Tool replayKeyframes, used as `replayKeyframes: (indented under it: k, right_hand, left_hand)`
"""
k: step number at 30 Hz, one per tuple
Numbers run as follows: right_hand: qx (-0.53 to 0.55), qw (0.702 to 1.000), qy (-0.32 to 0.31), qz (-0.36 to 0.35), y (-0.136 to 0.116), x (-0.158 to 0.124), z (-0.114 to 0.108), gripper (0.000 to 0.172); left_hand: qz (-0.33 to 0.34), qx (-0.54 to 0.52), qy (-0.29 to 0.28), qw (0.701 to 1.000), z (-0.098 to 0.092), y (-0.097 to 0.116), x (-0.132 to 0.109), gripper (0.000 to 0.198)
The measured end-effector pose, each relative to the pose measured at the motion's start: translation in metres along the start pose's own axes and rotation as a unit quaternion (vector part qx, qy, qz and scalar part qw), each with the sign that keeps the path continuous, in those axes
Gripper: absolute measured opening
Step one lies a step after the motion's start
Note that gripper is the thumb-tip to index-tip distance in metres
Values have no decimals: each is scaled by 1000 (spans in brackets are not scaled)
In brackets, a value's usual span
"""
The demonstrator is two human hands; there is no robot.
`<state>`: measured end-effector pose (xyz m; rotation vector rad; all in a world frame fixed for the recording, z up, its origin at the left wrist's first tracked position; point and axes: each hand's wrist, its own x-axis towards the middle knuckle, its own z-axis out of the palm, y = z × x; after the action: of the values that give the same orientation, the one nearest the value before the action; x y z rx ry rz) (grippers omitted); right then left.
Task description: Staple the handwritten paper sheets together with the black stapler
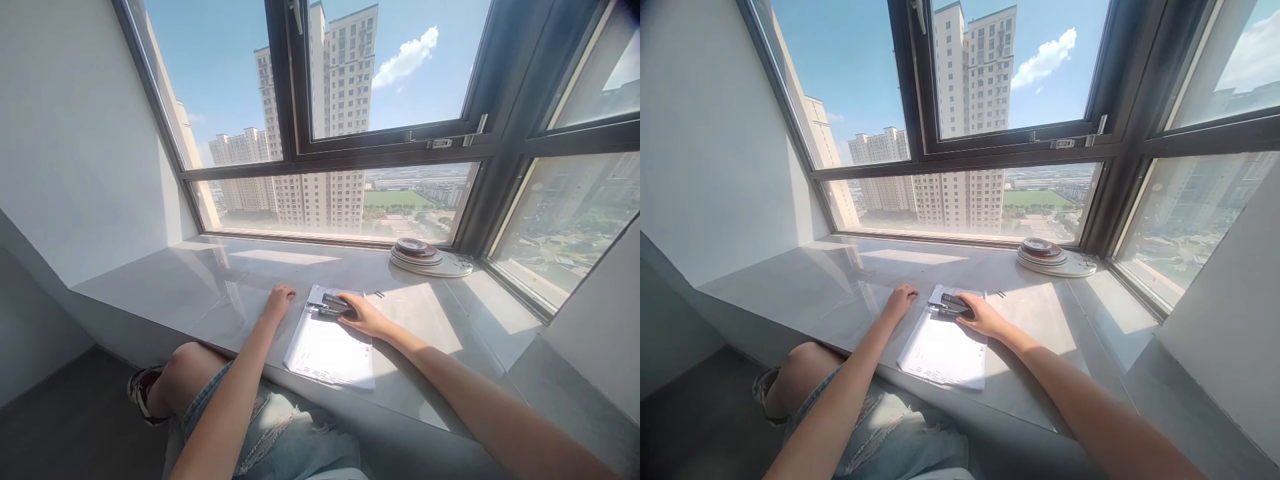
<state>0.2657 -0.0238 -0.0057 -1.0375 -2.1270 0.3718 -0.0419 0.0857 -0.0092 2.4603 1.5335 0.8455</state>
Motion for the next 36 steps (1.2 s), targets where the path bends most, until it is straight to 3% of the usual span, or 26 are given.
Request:
replayKeyframes:
  k: [14,21,29,36]
  right_hand:
    - [-7,1000,-4,20,-3,-1,-2,56]
    - [-9,999,-10,34,-8,0,-5,52]
    - [-5,999,-10,31,-7,0,-5,50]
    - [-12,999,-12,34,-10,1,-6,49]
  left_hand:
    - [-10,-30,18,999,-1,3,-2,21]
    - [13,-143,-20,989,-3,5,-6,26]
    - [20,-126,-23,992,-8,15,-12,32]
    - [84,-177,-7,981,-16,29,-15,40]
